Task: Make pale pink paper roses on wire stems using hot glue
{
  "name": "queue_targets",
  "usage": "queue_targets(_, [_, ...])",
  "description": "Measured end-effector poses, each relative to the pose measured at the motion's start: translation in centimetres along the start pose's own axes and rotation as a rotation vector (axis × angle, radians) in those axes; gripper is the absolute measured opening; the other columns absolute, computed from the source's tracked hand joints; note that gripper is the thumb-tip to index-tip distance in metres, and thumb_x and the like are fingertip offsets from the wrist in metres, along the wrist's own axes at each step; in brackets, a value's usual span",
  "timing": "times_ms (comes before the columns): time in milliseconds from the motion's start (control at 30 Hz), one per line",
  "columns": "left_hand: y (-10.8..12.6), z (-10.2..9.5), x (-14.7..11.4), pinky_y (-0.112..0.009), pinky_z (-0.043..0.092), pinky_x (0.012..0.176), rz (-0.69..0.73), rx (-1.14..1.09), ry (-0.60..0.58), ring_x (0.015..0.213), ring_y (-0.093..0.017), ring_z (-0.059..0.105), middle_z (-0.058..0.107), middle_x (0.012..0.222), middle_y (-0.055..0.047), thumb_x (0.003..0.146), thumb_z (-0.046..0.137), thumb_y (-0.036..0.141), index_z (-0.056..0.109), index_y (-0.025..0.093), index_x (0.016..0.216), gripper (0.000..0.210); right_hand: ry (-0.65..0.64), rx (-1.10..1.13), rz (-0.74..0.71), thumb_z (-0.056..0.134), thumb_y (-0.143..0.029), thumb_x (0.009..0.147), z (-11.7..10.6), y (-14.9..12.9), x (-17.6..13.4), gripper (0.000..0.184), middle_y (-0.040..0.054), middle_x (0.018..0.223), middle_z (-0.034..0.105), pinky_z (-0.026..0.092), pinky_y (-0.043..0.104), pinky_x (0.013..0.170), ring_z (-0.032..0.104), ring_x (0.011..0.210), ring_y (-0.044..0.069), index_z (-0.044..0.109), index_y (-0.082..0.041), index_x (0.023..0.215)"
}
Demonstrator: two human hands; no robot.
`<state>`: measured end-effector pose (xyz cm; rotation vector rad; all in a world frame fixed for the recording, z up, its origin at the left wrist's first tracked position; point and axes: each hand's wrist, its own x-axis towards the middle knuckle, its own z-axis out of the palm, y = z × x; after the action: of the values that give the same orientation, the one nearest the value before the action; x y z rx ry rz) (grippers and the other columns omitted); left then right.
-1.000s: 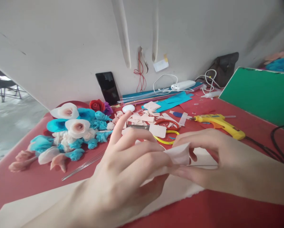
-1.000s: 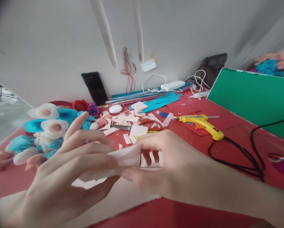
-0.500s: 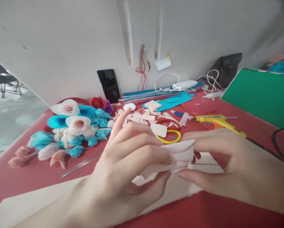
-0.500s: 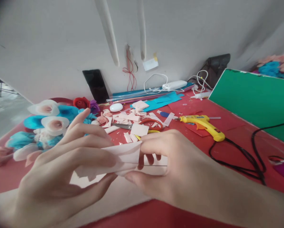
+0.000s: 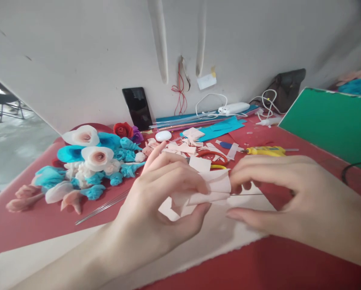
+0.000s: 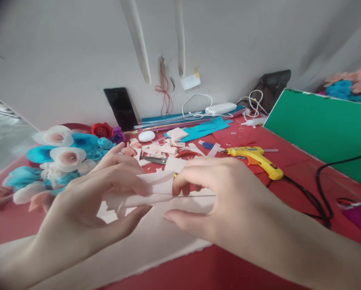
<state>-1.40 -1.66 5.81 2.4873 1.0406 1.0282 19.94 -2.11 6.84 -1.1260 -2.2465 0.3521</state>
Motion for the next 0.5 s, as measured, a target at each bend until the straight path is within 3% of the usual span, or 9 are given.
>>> queue_targets(100, [-0.1, 0.5, -0.1, -0.033, 0.044, 0.081, -0.059, -0.081, 0.006, 0.078, -0.015, 0.052, 0.057, 0.072, 0.003, 0.074, 0.062, 0.013, 0.055, 0.022, 0.079, 0.012, 0.113, -0.079, -0.113, 0.069, -0.033, 0.077, -0.1, -0.1, 0.1, 0.014, -0.004, 0.08, 0.062, 0.045, 0.024, 0.063, 0.057, 0.072, 0.012, 0.058, -0.023, 0.078])
queue_targets(200, [-0.1, 1.0, -0.2, -0.024, 0.044, 0.06, -0.211, -0.213, -0.016, 0.072, -0.013, 0.054, 0.056, 0.074, 0.002, 0.073, 0.063, 0.014, 0.056, 0.021, 0.077, 0.011, 0.167, -0.204, -0.301, 0.061, -0.023, 0.084, 0.0, -0.3, 0.2, 0.003, -0.0024, 0.085, 0.062, 0.042, 0.026, 0.072, 0.055, 0.078, 0.012, 0.059, -0.021, 0.083])
queue_targets(333, [0.3, 1.3, 0.1, -0.025, 0.044, 0.057, -0.356, -0.307, -0.009, 0.065, -0.012, 0.054, 0.058, 0.069, 0.003, 0.07, 0.065, 0.018, 0.058, 0.02, 0.073, 0.009, 0.132, -0.332, -0.449, 0.056, -0.014, 0.087, 0.3, -0.1, 0.2, 0.008, 0.0, 0.082, 0.063, 0.038, 0.033, 0.081, 0.053, 0.08, 0.014, 0.063, -0.018, 0.088])
queue_targets(500, [0.5, 1.2, 0.4, -0.024, 0.044, 0.056, -0.407, -0.334, 0.0, 0.066, -0.014, 0.056, 0.06, 0.067, 0.004, 0.068, 0.065, 0.021, 0.058, 0.021, 0.07, 0.007, 0.124, -0.407, -0.552, 0.049, -0.005, 0.087, 0.7, 0.1, -0.3, 0.024, -0.0009, 0.084, 0.066, 0.036, 0.037, 0.088, 0.056, 0.084, 0.016, 0.066, -0.02, 0.096])
